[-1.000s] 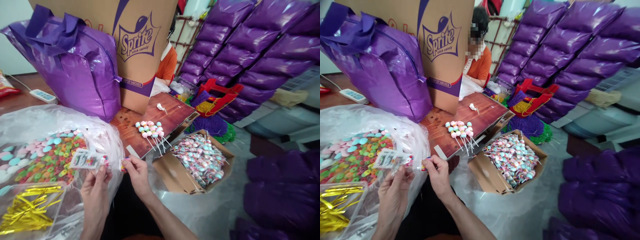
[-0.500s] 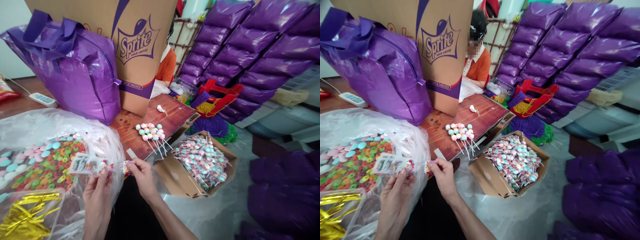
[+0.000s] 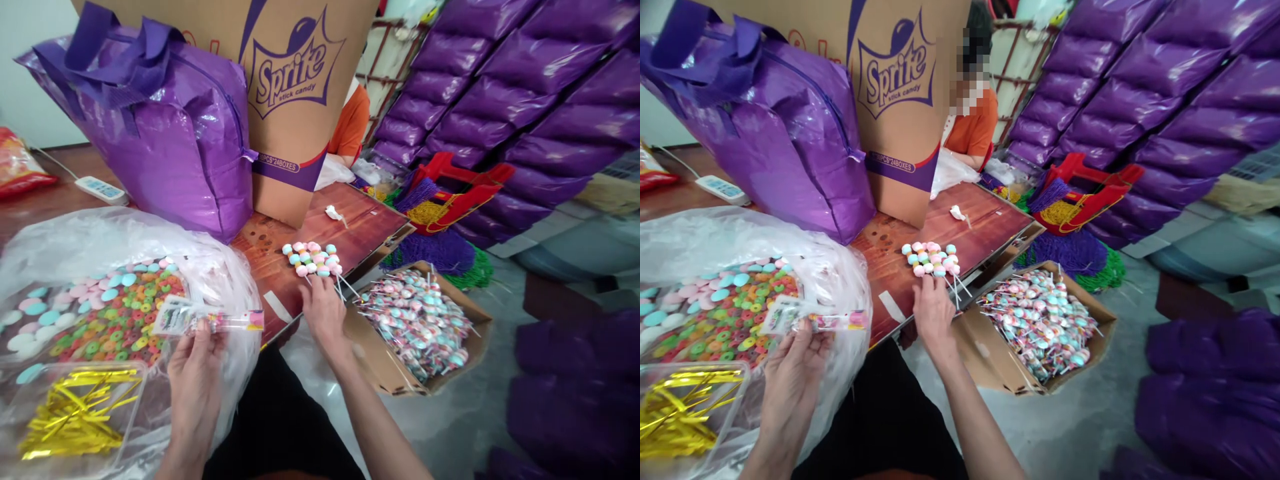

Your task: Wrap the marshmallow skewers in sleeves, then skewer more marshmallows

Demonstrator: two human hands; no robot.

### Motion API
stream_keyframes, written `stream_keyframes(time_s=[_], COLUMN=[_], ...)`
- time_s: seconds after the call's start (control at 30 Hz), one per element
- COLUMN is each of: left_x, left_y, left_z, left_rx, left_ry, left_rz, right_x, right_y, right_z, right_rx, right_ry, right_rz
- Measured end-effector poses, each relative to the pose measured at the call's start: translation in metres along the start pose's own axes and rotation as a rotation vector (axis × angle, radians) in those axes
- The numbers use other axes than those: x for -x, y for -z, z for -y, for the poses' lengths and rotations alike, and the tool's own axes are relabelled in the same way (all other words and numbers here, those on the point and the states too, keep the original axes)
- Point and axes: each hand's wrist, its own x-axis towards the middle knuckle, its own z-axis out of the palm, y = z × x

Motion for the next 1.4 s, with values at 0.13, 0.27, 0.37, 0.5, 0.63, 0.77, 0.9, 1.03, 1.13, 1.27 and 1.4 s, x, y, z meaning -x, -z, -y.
stream_keyframes(time_s=[0.13,0.27,0.37,0.5,0.63,0.77,0.9,1.03,1.13,1.27,1.4], left_x=[-0.011,-0.017,-0.021,-0.026,-0.029,-0.030,-0.029,-0.027,-0.025,-0.019,-0.013], left_y=[0.002,0.005,0.006,0.008,0.013,0.017,0.018,0.019,0.021,0.021,0.019], left_z=[-0.010,-0.017,-0.021,-0.023,-0.019,-0.014,-0.013,-0.014,-0.014,-0.010,-0.007], left_rx=[0.051,0.069,0.086,0.083,0.081,0.066,0.048,-0.016,-0.096,-0.170,-0.260], left_ry=[0.051,0.061,0.050,0.024,-0.018,-0.030,-0.072,-0.161,-0.212,-0.292,-0.387], left_rz=[-0.025,-0.045,-0.078,-0.084,-0.054,-0.035,0.003,0.092,0.153,0.157,0.155], right_x=[-0.016,-0.008,0.013,0.046,0.064,0.065,0.064,0.063,0.064,0.068,0.071], right_y=[-0.017,-0.022,-0.012,0.010,0.024,0.027,0.031,0.040,0.040,0.033,0.027], right_z=[-0.011,-0.015,-0.013,-0.006,-0.004,-0.009,-0.015,-0.016,-0.015,-0.012,-0.008], right_rx=[0.207,-0.165,-0.590,-0.848,-0.864,-0.771,-0.645,-0.527,-0.509,-0.512,-0.505], right_ry=[0.019,0.069,0.049,0.067,0.225,0.378,0.483,0.541,0.550,0.559,0.554], right_rz=[0.004,-0.088,-0.012,0.094,0.076,0.042,0.041,0.064,0.117,0.170,0.159])
